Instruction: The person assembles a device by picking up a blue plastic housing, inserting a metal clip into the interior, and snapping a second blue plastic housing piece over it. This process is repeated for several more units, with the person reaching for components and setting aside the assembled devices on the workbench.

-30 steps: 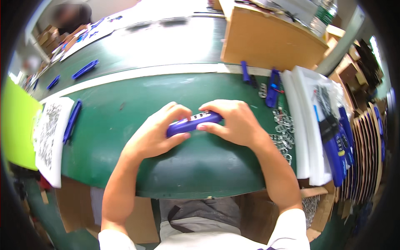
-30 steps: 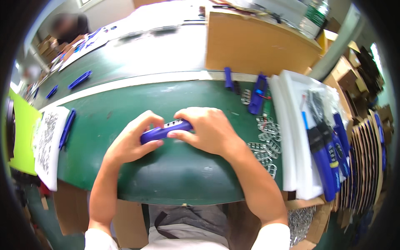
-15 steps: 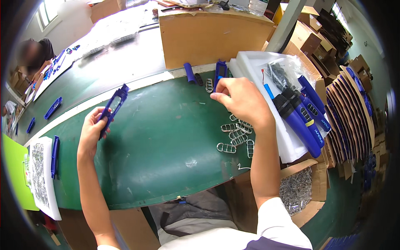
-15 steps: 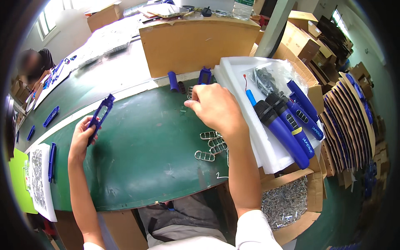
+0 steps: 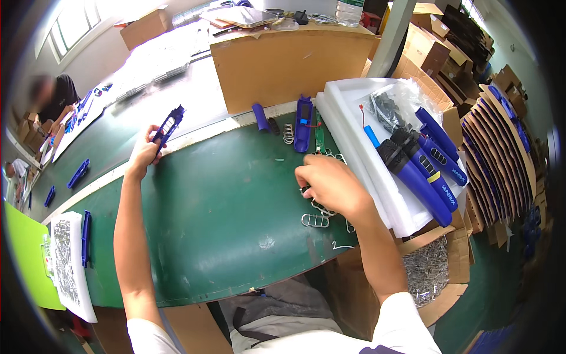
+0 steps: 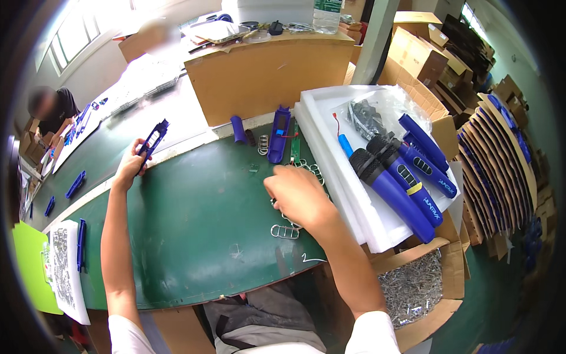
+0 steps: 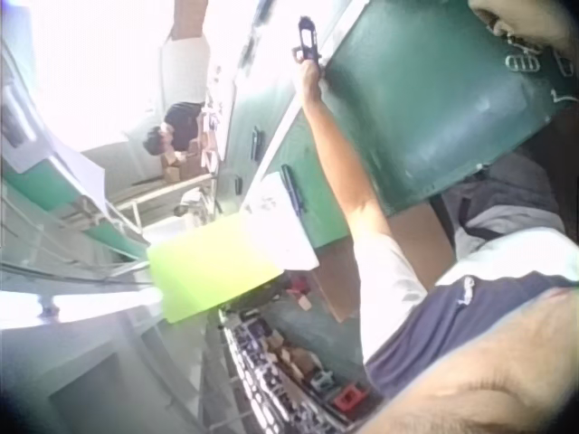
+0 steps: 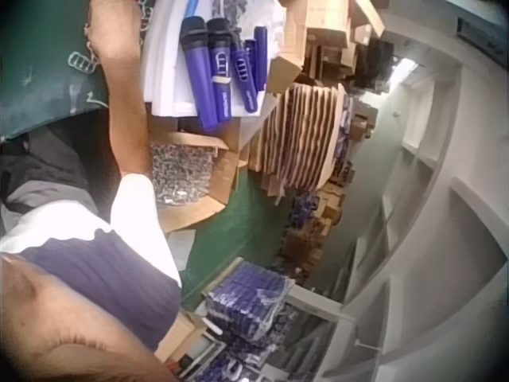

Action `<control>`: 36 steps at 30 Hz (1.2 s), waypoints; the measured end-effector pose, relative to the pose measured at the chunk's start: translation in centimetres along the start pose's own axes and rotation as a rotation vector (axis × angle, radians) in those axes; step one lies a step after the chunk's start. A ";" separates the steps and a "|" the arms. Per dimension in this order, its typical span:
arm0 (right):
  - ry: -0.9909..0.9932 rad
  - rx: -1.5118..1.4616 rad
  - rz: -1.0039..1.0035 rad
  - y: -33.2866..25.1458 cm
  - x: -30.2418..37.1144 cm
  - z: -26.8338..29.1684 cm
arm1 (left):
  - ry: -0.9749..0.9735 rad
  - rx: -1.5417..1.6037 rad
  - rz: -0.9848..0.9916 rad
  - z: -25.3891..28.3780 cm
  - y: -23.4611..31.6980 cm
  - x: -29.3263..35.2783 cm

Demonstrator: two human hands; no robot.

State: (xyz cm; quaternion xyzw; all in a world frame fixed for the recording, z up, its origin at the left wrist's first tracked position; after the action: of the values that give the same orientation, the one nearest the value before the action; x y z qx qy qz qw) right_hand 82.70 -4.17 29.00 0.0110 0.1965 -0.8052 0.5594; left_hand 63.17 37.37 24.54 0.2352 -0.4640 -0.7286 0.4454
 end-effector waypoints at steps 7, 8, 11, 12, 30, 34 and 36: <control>-0.275 0.007 0.109 -2.5 -4.9 -3.0 | 0.140 -0.110 -0.067 -1.7 -0.3 -6.7; -0.263 -0.082 0.134 -2.7 -5.2 -3.4 | 0.157 -0.211 -0.111 -1.1 -0.8 -8.0; -0.146 -0.274 0.137 -2.5 -5.1 -4.0 | 0.289 -0.463 -0.306 -0.6 -0.9 -10.8; -0.101 -0.231 0.182 -3.0 -4.9 -3.4 | 0.325 -0.483 -0.441 0.8 -1.2 -12.8; -0.173 -0.364 0.087 -2.7 -5.1 -3.9 | 0.631 -0.484 -0.346 22.7 -6.1 12.2; -0.195 -0.439 0.115 -3.1 -5.3 -3.8 | 0.872 -0.797 -0.079 28.2 -12.9 20.3; -0.220 -0.447 0.120 -3.6 -5.4 -4.4 | 0.762 -0.919 -0.027 27.6 -14.2 21.6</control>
State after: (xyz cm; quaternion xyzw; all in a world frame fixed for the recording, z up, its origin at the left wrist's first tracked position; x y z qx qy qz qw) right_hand 80.52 3.17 27.30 -0.1890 0.3068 -0.7035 0.6126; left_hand 25.54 33.99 26.17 0.2691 0.0941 -0.7248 0.6272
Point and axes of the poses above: each hand's wrist, its own x-axis away from the middle knuckle, its own z-axis out of the back of the hand, y = z × x, the point moved 6 cm from there along -x, towards the middle knuckle, and after that the axes turned 8 degrees about y, right-handed, at the moved point
